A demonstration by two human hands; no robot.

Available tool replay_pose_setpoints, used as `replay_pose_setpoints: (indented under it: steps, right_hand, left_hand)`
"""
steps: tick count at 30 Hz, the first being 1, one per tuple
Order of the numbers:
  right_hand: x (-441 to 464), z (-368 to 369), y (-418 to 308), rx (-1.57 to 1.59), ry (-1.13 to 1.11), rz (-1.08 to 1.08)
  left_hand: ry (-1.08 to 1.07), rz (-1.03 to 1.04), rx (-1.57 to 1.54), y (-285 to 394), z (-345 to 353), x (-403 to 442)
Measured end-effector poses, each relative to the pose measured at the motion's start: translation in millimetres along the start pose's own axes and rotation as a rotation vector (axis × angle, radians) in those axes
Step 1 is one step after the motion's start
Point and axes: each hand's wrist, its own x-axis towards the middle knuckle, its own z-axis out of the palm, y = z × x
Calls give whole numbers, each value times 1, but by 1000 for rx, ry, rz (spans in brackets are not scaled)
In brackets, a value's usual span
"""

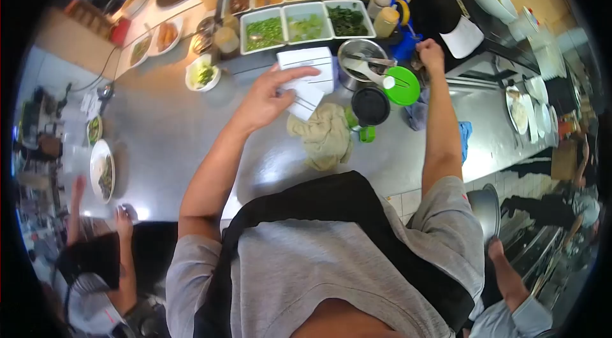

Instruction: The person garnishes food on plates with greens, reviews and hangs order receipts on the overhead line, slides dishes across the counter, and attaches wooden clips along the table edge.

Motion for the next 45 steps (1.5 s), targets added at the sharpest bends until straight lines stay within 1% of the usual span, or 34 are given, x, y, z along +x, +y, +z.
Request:
replay_pose_setpoints:
  steps: [1,3,5,6,8,9,10,12,14,15,16,17,20,23,26,29,30,32,33,34,35,36,37,38,39,40,42,44,45]
  right_hand:
    - [16,0,8,-240,-46,-132]
    - [14,-15,-30,-548,-100,-234]
    - [24,-20,-44,-668,-332,-88]
    - [28,-22,-46,-725,-439,-8]
    - [32,-17,-37,-582,-403,23]
    - [27,-18,-43,-513,-392,35]
    - [21,-19,-49,-476,-302,-49]
    - [15,-18,-55,-173,-420,106]
    - [16,-27,-45,120,-437,237]
    - [19,-27,-35,169,-449,338]
    - [12,-28,-30,225,-407,363]
    - [6,-29,-28,282,-365,382]
    - [-2,-27,-15,477,-403,396]
    - [-9,-20,-12,531,-337,435]
    - [-2,-2,13,576,-270,326]
    - [7,24,38,537,-107,190]
    - [4,33,35,386,99,-75]
    - [17,20,35,-51,67,-119]
    - [14,11,23,-266,47,-143]
    - [12,9,25,-376,41,-205]
    - [18,8,33,-483,-42,-262]
    - [17,-4,23,-551,-171,-283]
    - [2,-32,-20,-494,-340,-260]
    - [-8,-45,-48,-334,-352,-307]
    - [-28,-68,-96,-359,-362,-493]
    - [-44,-82,-133,-322,-420,-629]
    - [-71,-100,-192,-66,-764,-783]
    - [-103,-111,-240,83,-1088,-909]
    - [-111,-109,-254,24,-1111,-962]
  left_hand:
    - [-18,21,23,0,-2,-1]
    - [-34,-8,-14,-1,-7,-3]
    - [-40,-21,-39,1,-11,-6]
    - [-40,-62,-63,3,-13,-8]
    - [-37,-34,-61,5,-17,-13]
    - [-31,-26,-63,5,-18,-15]
    - [-34,-44,-23,5,-21,-17]
    - [-79,-72,48,6,-24,-18]
    - [-66,-64,37,8,-23,-17]
    - [-59,-66,31,8,-22,-18]
    - [-42,-51,15,7,-19,-18]
    - [-52,-59,-3,6,-17,-18]
    - [-79,-78,-36,4,-13,-14]
    - [-79,-84,-56,2,-7,-11]
    - [-89,-110,-44,8,-4,-7]
    - [-125,-91,-14,11,-4,-3]
    - [-123,-76,-7,11,-2,-2]
    - [-116,-55,12,9,-1,-3]
    - [-119,-68,-2,8,-2,-3]
    - [-121,-82,-15,8,-3,-3]
    - [-120,-96,-27,9,-4,-5]
    - [-118,-96,-41,11,-6,-6]
    - [-113,-68,-36,8,-7,-7]
    - [-114,-41,-33,1,-7,-7]
    - [-122,-12,-32,-3,-6,-7]
    - [-137,-25,-60,0,-5,-7]
    - [-172,-17,-62,1,-2,-6]
    - [-218,-11,-68,5,2,-4]
    - [-244,-16,-71,8,2,-5]
